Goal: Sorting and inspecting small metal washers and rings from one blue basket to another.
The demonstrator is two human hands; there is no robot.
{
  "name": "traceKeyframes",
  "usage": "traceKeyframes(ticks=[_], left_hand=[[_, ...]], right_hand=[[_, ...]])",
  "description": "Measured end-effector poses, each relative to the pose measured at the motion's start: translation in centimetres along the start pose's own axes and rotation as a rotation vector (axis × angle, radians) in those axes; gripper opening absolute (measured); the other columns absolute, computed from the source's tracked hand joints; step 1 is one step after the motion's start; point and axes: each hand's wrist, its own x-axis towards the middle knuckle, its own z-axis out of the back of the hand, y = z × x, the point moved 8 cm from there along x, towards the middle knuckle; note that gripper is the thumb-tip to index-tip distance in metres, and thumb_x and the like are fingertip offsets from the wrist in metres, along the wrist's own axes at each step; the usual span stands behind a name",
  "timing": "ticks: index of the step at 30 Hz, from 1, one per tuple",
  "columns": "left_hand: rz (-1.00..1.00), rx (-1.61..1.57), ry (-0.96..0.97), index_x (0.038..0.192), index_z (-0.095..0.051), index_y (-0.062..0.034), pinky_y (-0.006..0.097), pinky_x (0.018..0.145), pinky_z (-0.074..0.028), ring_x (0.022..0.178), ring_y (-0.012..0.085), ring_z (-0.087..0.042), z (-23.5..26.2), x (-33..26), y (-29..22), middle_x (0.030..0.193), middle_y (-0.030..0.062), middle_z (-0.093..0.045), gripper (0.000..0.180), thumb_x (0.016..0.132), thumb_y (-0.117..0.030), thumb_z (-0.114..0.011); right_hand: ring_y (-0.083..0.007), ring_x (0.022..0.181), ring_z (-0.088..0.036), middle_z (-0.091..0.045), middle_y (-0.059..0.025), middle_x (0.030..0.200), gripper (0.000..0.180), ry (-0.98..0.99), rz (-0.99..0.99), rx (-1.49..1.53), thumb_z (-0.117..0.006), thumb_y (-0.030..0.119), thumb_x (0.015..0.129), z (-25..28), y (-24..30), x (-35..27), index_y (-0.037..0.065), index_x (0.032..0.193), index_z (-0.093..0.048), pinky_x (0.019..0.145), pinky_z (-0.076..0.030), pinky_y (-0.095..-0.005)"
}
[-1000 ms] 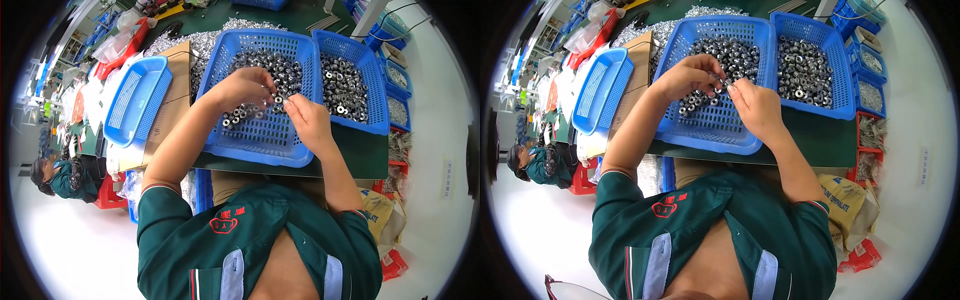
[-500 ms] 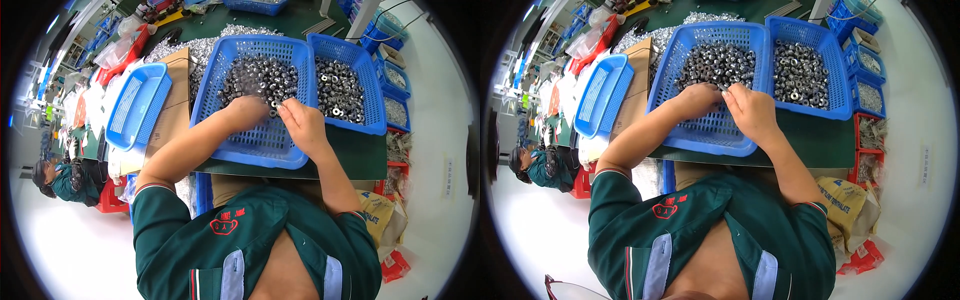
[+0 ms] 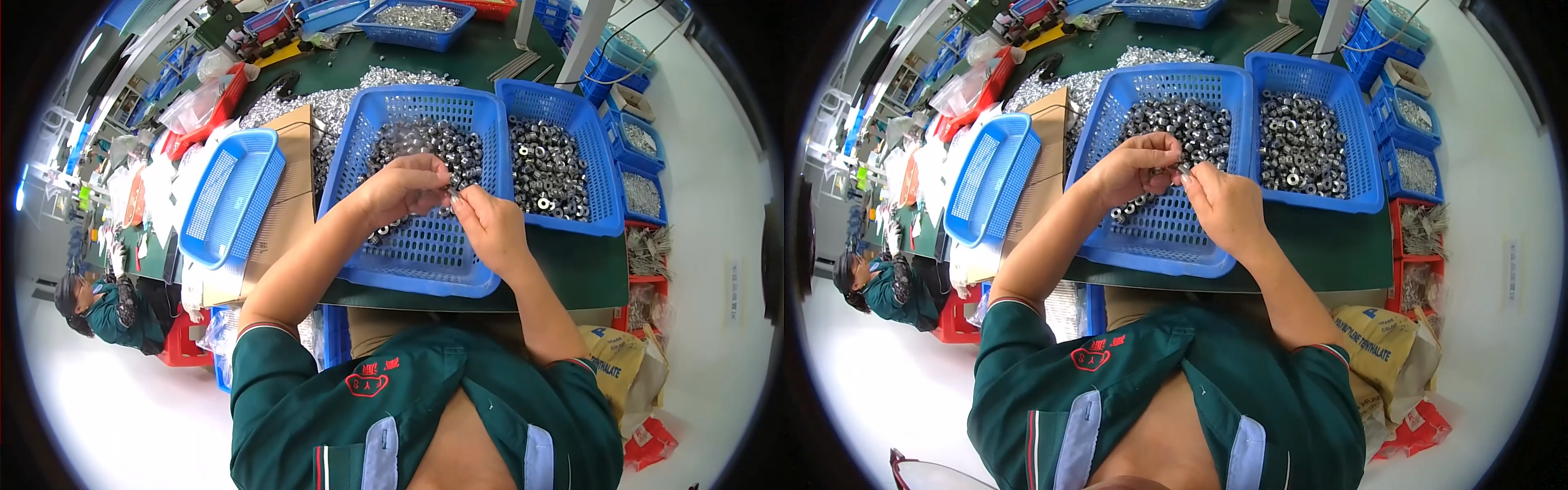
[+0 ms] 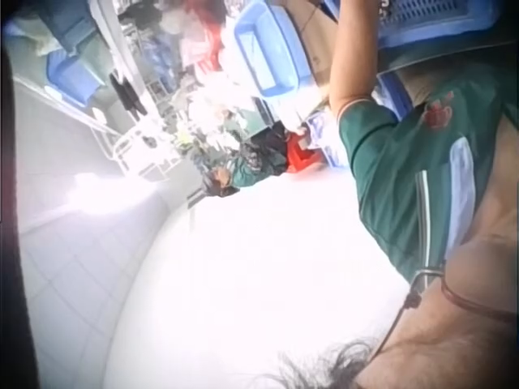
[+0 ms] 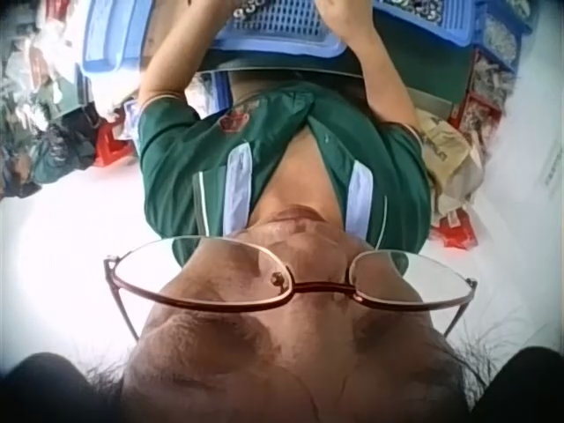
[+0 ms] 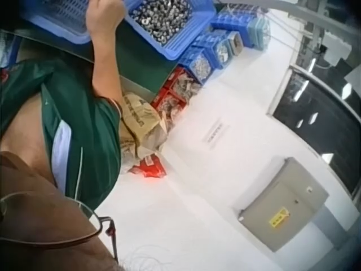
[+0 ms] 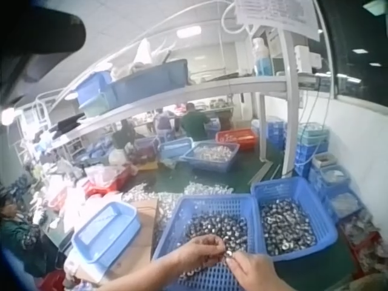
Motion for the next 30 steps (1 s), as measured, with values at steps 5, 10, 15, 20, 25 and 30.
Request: traceKeyframes(ticks=[5,10,15,20,25,30], left_hand=[[-0.002,0.063,0.028,0.1,-0.057,-0.0025,0.02,0.05,-0.034,0.059,0.0088,-0.05,-0.8,-0.1,-0.2,0.081,0.0081,-0.062,0.014,0.092,-0.014,-0.058],[-0.029,0.206,0.061,0.098,-0.059,-0.0014,0.019,0.051,-0.034,0.061,0.0065,-0.049,-0.8,-0.3,-0.2,0.079,0.0084,-0.063,0.016,0.092,-0.016,-0.06],[-0.012,0.307,0.022,0.088,-0.056,0.002,0.021,0.046,-0.029,0.051,0.0066,-0.043,-0.4,-0.2,0.1,0.07,0.0107,-0.062,0.023,0.088,-0.021,-0.063],[0.087,0.206,0.052,0.084,-0.055,-0.0008,0.021,0.043,-0.026,0.043,0.0074,-0.039,0.1,0.1,1.1,0.062,0.0085,-0.059,0.026,0.089,-0.025,-0.064],[-0.047,0.305,0.072,0.09,-0.057,-0.0015,0.02,0.049,-0.035,0.056,0.0076,-0.052,-1.0,0.2,-0.3,0.073,0.0083,-0.063,0.018,0.091,-0.018,-0.062],[-0.25,0.396,0.1,0.098,-0.058,-0.0026,0.02,0.054,-0.038,0.068,0.0084,-0.056,-1.7,-0.2,-2.0,0.089,0.0054,-0.064,0.015,0.091,-0.015,-0.062]], right_hand=[[-0.0332,0.054,-0.058,-0.057,-0.0132,0.059,0.019,-0.053,0.038,-0.002,-0.056,0.019,0.09,0.2,-0.1,0.1,0.006,0.076,-0.053,0.048,-0.041,-0.0421],[-0.0332,0.056,-0.059,-0.057,-0.0134,0.061,0.017,-0.031,0.078,-0.05,-0.058,0.018,0.088,0.1,0.4,0.1,0.006,0.076,-0.053,0.049,-0.042,-0.0425],[-0.0334,0.055,-0.056,-0.055,-0.0133,0.06,0.018,-0.005,0.12,-0.167,-0.059,0.016,0.087,-0.3,0.9,-0.2,0.004,0.075,-0.053,0.05,-0.041,-0.0412],[-0.0322,0.057,-0.058,-0.056,-0.0121,0.061,0.017,-0.033,0.244,-0.261,-0.062,0.015,0.084,-0.4,2.0,-0.2,0.005,0.074,-0.052,0.049,-0.043,-0.0424],[-0.0333,0.055,-0.057,-0.055,-0.0139,0.06,0.021,0.002,0.082,-0.099,-0.06,0.019,0.087,0.0,0.1,0.1,0.005,0.073,-0.052,0.049,-0.041,-0.0414],[-0.0333,0.055,-0.056,-0.055,-0.0149,0.06,0.024,0.069,-0.081,0.182,-0.057,0.025,0.091,-0.1,-1.3,0.4,0.005,0.079,-0.058,0.049,-0.04,-0.0398]])
